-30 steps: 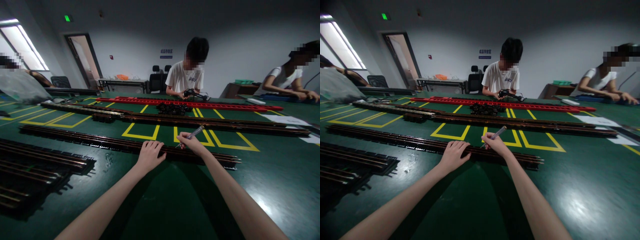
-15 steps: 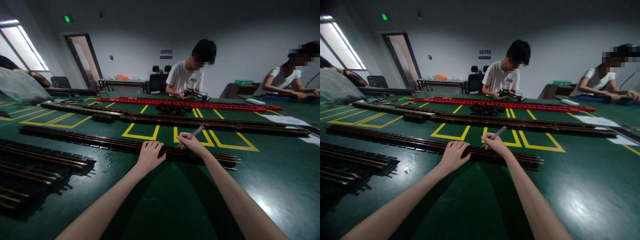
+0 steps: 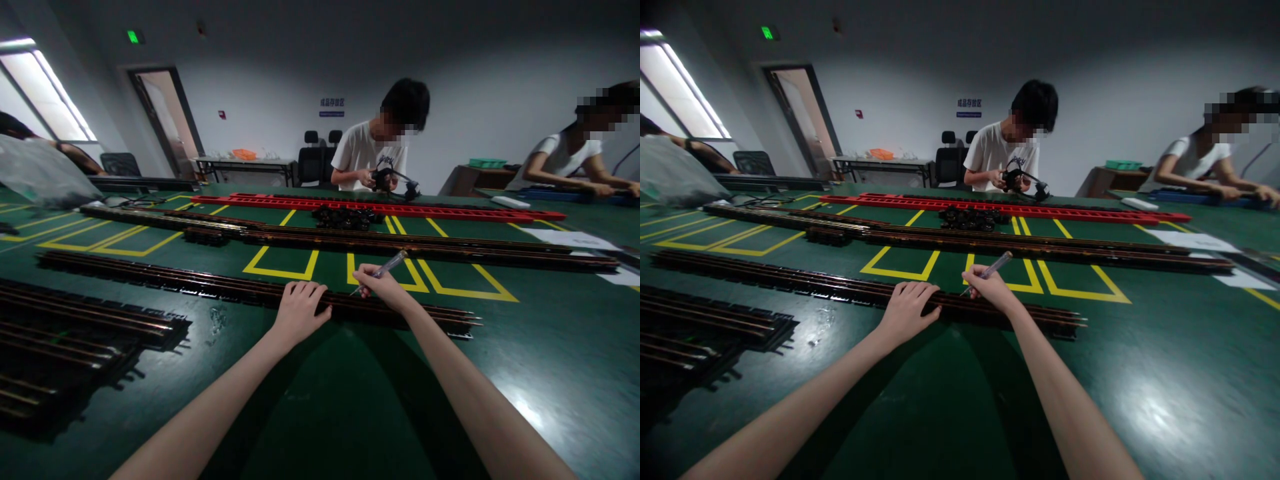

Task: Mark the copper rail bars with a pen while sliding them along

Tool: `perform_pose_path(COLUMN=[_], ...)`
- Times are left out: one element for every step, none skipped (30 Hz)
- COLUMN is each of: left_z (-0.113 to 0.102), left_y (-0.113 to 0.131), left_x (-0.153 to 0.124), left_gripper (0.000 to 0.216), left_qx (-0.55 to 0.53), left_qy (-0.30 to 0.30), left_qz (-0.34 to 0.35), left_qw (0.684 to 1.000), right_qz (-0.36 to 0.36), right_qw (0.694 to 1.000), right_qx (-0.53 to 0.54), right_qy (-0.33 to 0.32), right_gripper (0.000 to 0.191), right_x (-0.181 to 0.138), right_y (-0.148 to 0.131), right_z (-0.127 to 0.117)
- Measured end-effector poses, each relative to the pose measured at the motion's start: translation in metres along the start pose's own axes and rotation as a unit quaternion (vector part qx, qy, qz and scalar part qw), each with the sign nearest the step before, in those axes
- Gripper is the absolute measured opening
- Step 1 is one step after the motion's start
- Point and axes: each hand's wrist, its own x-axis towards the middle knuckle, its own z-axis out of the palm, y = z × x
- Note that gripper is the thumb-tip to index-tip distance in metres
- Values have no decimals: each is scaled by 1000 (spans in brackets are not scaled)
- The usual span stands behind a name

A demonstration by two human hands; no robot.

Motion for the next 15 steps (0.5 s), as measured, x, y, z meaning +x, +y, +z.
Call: perform_pose_path(left_z=[0, 0, 1, 1, 1, 2, 2, 2, 2, 2, 2, 2, 2, 2, 1], left_y=[0, 0, 0, 0, 0, 0, -1, -1, -1, -1, -1, -1, -1, -1, -1], left_x=[0, 0, 0, -1, -1, -1, -1, -1, -1, 0, 0, 0, 0, 0, 0], left_gripper=[33, 33, 33, 33, 33, 32, 32, 32, 32, 32, 32, 32, 31, 31, 32], left_qx=[2, 4, 7, 9, 11, 12, 12, 12, 11, 10, 9, 9, 8, 8, 7], left_qy=[1, 4, 7, 10, 13, 14, 16, 17, 18, 19, 19, 19, 19, 18, 18], left_qz=[1, 2, 3, 4, 6, 7, 9, 10, 11, 12, 12, 13, 13, 14, 15], left_qw=[1000, 1000, 1000, 1000, 1000, 1000, 1000, 1000, 1000, 1000, 1000, 1000, 1000, 1000, 1000], right_qz=[0, -1, -1, -1, 0, 0, 0, 1, 2, 4, 5, 7, 7, 7, 6], right_qw=[1000, 1000, 1000, 1000, 1000, 1000, 1000, 1000, 1000, 1000, 1000, 1000, 1000, 1000, 1000], right_qx=[-2, -4, -6, -7, -8, -9, -8, -7, -7, -7, -8, -9, -11, -12, -12], right_qy=[2, 4, 5, 7, 8, 9, 11, 13, 15, 17, 18, 19, 20, 21, 23], right_gripper=[35, 35, 36, 36, 36, 36, 36, 36, 36, 36, 36, 35, 35, 35, 35], right_x=[0, 1, 1, 1, 2, 2, 2, 2, 1, 1, 1, 1, 1, 1, 1], right_y=[0, 1, 1, 1, 1, 1, 0, 0, -1, -1, -1, -2, -2, -1, -1], right_z=[0, 0, 0, 0, 1, 1, 1, 1, 2, 2, 2, 2, 2, 2, 2])
